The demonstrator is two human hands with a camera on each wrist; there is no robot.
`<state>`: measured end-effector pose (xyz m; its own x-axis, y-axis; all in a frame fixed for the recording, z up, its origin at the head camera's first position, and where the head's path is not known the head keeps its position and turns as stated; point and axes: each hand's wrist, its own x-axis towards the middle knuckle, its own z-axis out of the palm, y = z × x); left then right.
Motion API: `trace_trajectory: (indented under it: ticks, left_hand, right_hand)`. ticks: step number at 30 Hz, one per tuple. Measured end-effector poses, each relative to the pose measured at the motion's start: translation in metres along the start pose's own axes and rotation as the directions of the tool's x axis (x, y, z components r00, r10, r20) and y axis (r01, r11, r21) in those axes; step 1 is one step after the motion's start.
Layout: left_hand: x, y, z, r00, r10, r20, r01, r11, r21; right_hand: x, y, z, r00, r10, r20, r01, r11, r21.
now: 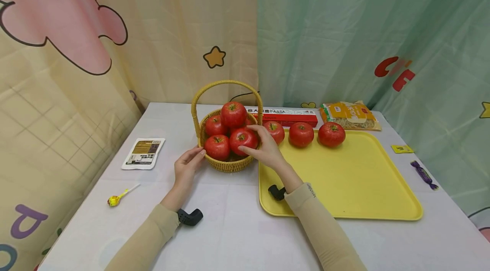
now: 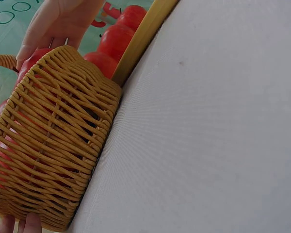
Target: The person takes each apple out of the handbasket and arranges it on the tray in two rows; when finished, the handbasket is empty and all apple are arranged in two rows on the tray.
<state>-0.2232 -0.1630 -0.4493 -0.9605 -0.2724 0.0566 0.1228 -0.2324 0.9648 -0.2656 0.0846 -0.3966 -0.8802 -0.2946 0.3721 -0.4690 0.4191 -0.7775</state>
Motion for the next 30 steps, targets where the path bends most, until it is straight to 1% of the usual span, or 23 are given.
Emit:
trace_trajectory:
  ticks: [7, 14, 26, 30]
  left_hand:
    - [-0.0001, 0.001, -0.0002, 1.0, -0.013, 0.001, 0.013, 1.0, 0.012]
    - [0.0004, -0.0006, 0.001, 1.0, 0.007, -0.016, -0.007, 1.0, -0.013]
    - [-0.0006, -0.0004, 0.0014, 0.999, 0.011, -0.034, -0.012, 1.0, -0.013]
    - [-0.0003, -0.0004, 0.0014, 0.999, 0.009, -0.031, -0.01, 1.0, -0.011]
  right_hand:
    - [0.0002, 0.003, 0.0017, 0.999, 0.028, 0.028, -0.027, 0.999, -0.03]
    - [-0.0006, 0.0031, 0.0016, 0.997, 0.049, 0.053, -0.046, 0.997, -0.057]
    - [0.0001, 0.0075, 0.0035, 0.998, 0.028, 0.059, -0.023, 0.996, -0.089]
    - [-0.0002, 0.0068, 0.0046, 0.998, 0.018, 0.064, -0.01, 0.993, -0.115]
